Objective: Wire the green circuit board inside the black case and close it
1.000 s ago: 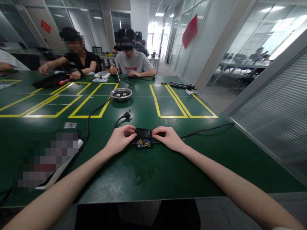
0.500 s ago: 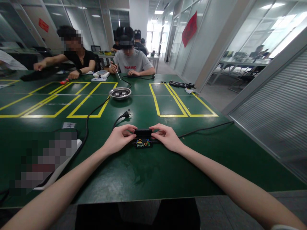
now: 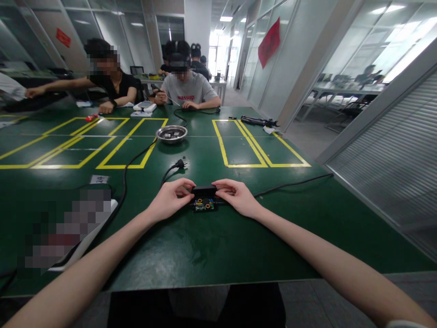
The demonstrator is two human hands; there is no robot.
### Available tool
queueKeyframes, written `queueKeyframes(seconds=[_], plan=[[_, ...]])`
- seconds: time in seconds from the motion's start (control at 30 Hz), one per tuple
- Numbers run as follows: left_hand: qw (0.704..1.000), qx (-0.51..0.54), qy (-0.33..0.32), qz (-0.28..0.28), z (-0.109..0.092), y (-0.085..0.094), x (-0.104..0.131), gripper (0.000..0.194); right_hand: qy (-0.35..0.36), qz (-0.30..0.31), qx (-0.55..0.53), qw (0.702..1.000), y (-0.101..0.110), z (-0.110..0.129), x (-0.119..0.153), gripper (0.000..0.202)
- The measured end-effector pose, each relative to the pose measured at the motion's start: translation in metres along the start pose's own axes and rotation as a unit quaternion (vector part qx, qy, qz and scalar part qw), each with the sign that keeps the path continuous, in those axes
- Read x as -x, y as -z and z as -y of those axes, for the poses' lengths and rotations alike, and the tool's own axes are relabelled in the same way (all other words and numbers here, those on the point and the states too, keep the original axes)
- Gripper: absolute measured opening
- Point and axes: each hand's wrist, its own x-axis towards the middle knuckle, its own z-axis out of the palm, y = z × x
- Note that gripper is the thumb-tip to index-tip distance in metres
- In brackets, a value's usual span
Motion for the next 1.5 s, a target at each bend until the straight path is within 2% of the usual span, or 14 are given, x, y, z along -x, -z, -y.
queueKeyframes(seconds=[0.5,0.67,0.83,1.2,1.5], plan=[[0.999,-0.041,-0.011,0.009,-0.002,0.003,0.001,0.021,0.013,0.024,0.021,0.999,0.0,0.002,0.002,0.032],[0.998,-0.052,-0.018,0.033,-0.008,0.006,0.003,0.023,0.033,0.042,0.039,0.998,0.002,0.009,0.003,0.028],[0.997,-0.071,-0.02,0.028,-0.013,0.006,0.003,0.024,0.066,0.058,0.071,0.994,0.004,0.013,0.004,0.023],[0.995,-0.065,-0.032,0.067,-0.013,0.008,0.004,0.021,0.116,0.086,0.068,0.987,0.006,0.015,0.005,0.021],[0.987,-0.126,-0.059,0.08,-0.012,0.008,0.006,0.022,0.156,0.11,0.126,0.973,0.007,0.017,0.007,0.021]])
